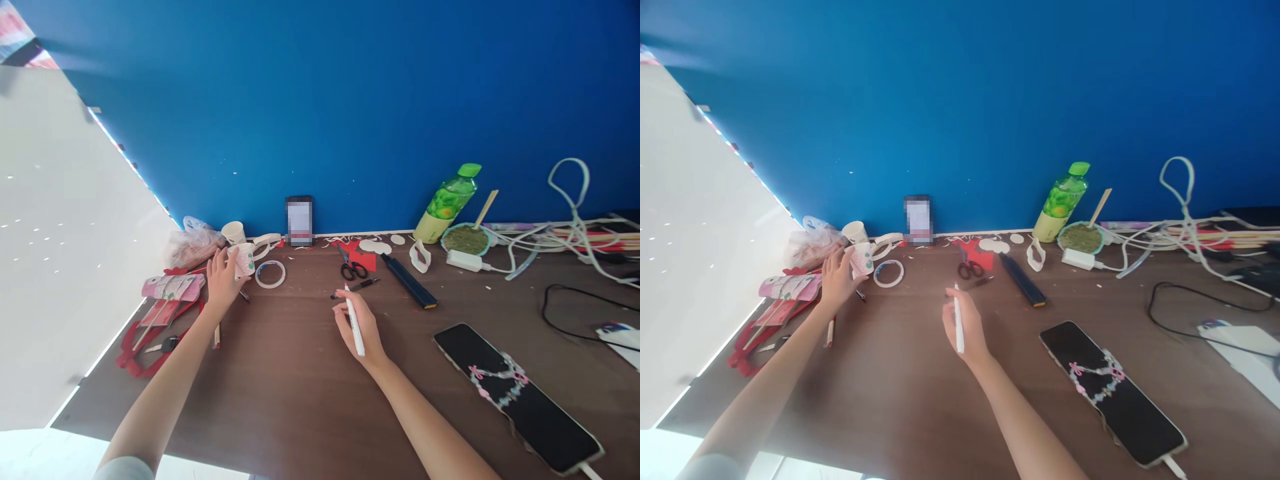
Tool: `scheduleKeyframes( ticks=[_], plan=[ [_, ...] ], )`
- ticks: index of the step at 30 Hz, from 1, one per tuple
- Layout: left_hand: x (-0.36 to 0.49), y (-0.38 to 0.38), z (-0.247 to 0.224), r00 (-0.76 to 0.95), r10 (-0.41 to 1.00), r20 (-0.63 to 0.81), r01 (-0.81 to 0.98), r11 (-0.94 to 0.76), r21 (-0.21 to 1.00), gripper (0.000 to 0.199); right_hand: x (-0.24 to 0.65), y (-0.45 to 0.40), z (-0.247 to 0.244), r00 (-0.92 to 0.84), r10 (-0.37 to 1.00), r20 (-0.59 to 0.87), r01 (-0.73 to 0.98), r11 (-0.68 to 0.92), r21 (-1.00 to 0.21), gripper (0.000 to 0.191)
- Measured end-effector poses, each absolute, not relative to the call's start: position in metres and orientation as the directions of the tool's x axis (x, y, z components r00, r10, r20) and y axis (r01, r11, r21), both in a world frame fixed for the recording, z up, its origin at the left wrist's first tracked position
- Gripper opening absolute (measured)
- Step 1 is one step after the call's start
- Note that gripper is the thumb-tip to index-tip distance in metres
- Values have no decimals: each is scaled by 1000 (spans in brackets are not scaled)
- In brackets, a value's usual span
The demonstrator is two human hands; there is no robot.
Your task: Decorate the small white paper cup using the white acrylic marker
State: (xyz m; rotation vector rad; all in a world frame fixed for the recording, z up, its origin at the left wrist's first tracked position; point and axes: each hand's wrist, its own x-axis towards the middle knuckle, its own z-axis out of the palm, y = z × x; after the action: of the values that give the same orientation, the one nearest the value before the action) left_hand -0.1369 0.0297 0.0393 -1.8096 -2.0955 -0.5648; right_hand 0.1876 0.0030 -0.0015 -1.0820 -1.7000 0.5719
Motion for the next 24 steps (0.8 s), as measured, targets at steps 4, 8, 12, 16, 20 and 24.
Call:
scheduleKeyframes(
  ticks=[4, 8, 12, 16, 20, 24],
  plan=[
    [-139, 29, 38, -92, 842, 532, 995, 61, 76, 59, 187, 2, 1, -108, 875, 472, 394, 474, -788, 25],
    [-143, 28, 33, -55, 839, 542, 997, 20, 70, 47, 187, 2, 3, -104, 883, 458, 392, 460, -797, 24],
    [-147, 30, 30, -80, 844, 530, 990, 3, 144, 52, 187, 2, 4, -104, 894, 437, 386, 441, -810, 24],
    [-154, 41, 35, -105, 818, 566, 970, -41, 239, 61, 186, 4, 4, -91, 906, 414, 382, 415, -826, 23],
    [-173, 70, 54, -260, 806, 532, 929, 59, 366, 48, 185, 7, 3, -50, 924, 379, 366, 370, -854, 23],
    [-197, 98, 71, -348, 792, 502, 901, 136, 412, 43, 186, 9, 1, -12, 934, 356, 334, 339, -879, 23]
  ],
)
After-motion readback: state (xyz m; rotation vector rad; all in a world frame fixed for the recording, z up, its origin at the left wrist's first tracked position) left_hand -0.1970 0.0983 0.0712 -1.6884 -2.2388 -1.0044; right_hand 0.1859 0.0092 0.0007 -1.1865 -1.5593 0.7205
